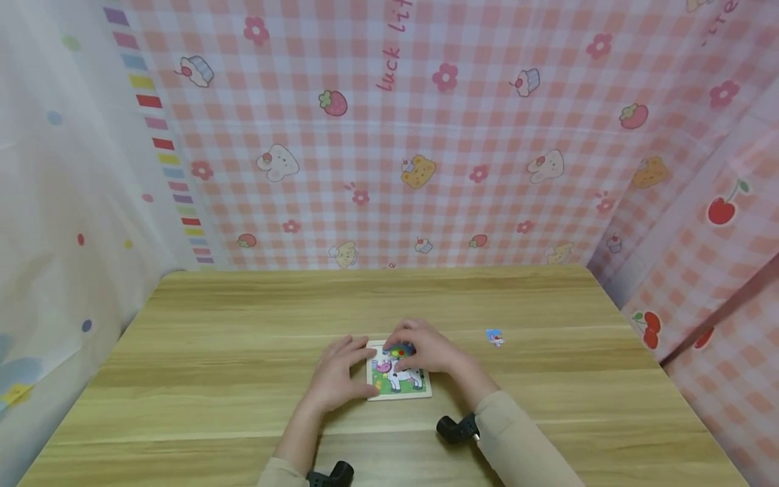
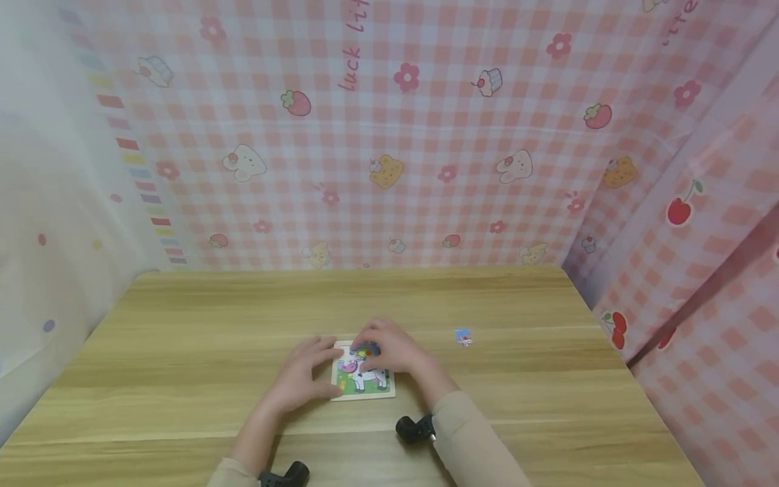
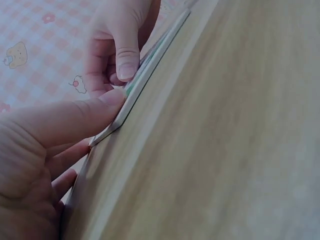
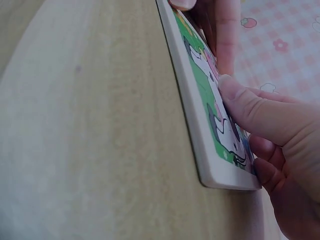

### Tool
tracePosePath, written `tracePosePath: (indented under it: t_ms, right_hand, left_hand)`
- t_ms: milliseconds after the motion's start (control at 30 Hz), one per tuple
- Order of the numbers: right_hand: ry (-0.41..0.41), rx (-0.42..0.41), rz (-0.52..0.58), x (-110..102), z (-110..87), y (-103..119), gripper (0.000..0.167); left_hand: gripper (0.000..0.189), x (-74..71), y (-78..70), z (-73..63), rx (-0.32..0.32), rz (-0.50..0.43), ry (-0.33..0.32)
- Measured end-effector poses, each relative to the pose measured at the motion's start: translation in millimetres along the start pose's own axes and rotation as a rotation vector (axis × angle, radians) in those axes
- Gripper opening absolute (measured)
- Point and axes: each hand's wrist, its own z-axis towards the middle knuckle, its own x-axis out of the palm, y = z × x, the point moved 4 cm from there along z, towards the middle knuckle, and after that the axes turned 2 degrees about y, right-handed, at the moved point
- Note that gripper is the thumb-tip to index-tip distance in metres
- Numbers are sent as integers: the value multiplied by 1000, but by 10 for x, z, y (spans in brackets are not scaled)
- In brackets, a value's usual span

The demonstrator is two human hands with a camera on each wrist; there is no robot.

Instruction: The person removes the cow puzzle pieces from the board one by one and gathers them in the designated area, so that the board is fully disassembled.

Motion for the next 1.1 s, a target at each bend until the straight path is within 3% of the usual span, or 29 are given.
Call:
tracePosePath:
  t_ms: [333,1100]
  right_hand:
    - [12,44,34,0,4,35,24]
    - [-32,63,88,13,-4,42,23]
  left_hand:
    - [43,-19,9,29,-46,-91,26]
    - [39,-16,0,40,-69,-97,22]
